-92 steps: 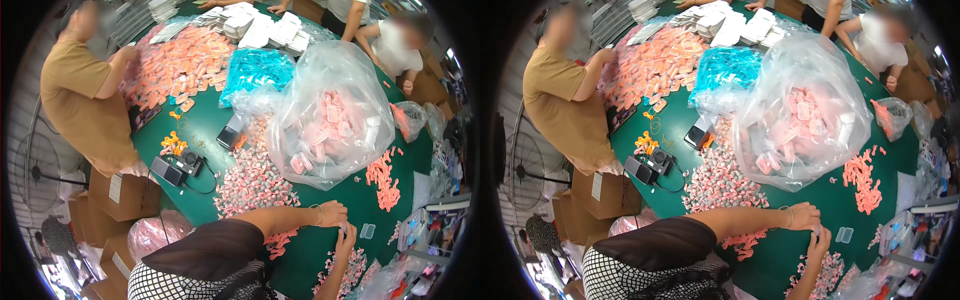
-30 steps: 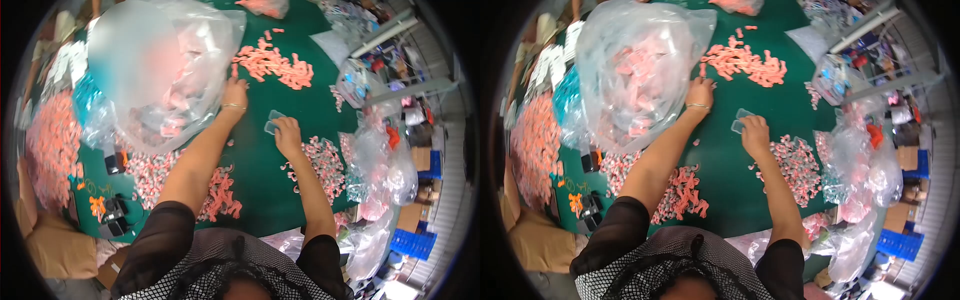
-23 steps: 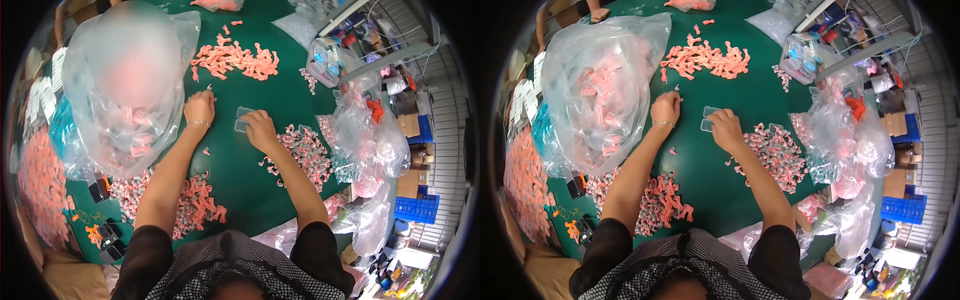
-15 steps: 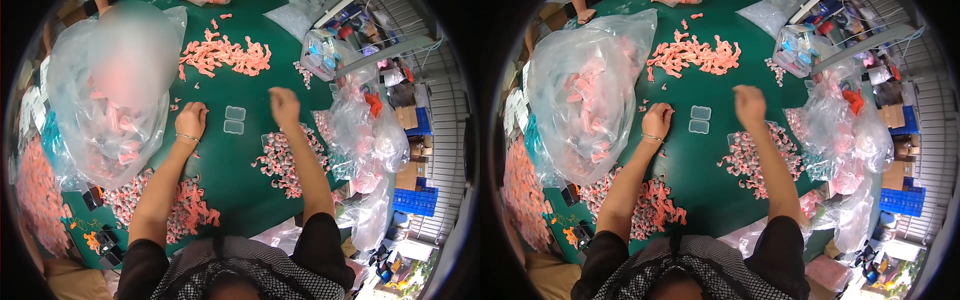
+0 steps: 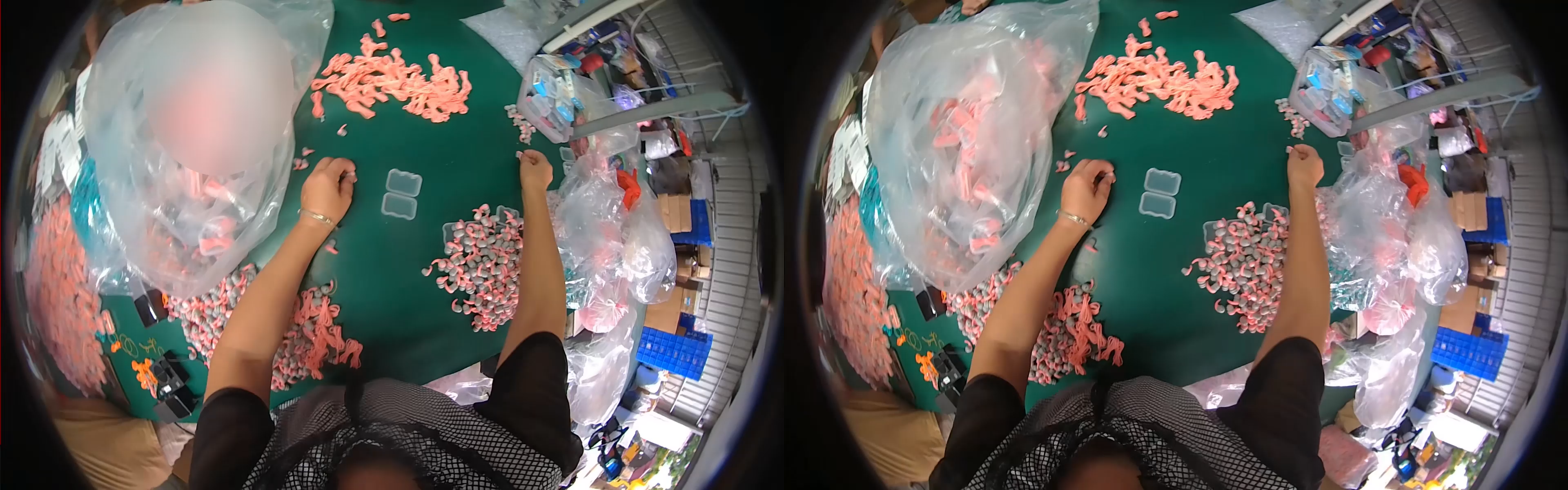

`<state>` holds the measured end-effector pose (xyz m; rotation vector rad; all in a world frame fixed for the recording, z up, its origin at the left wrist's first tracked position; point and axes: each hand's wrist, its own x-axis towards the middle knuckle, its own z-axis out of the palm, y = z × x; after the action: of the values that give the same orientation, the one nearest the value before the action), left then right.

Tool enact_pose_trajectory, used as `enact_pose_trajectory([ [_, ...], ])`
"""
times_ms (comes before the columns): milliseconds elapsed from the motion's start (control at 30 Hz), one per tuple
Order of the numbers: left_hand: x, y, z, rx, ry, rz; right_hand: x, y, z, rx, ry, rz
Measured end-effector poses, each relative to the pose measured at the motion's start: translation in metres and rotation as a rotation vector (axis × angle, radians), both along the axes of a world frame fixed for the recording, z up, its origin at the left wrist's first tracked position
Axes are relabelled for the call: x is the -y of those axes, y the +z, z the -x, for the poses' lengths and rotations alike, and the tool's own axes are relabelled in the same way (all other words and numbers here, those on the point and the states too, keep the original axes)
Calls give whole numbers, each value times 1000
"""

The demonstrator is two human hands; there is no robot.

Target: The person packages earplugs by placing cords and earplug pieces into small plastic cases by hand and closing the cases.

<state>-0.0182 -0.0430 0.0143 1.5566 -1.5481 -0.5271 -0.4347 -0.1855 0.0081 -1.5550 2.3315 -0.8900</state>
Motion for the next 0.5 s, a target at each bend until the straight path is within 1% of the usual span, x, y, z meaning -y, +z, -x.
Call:
enact_pose_trajectory([
  [33,-1,-1,-3,3,15,-11,-7,-3,-4,235,46,52],
  [67,-1,0,-2,-71,6,-21,-33,27,-32,620,115,-18],
  [100,-1,0,1,-150,-9,-31,-51,38,-49,614,117,-26],
  [167,-6,3,10,-194,-13,-21,-81,46,-73,880,261,-144],
  [200,-10,5,14,-227,-55,-60,-93,43,-83,881,260,-151],
  [233,-12,7,17,-258,-97,-96,-103,41,-91,986,276,-177],
  [267,-14,7,21,-292,-110,-81,-110,40,-98,1093,292,-202],
  [400,-22,10,30,-227,-119,-106,-118,41,-115,1026,311,-192],
  [467,-24,13,33,-229,-116,-121,-117,46,-124,804,369,-179],
  [500,-24,14,33,-229,-114,-139,-114,44,-126,802,375,-177],
])
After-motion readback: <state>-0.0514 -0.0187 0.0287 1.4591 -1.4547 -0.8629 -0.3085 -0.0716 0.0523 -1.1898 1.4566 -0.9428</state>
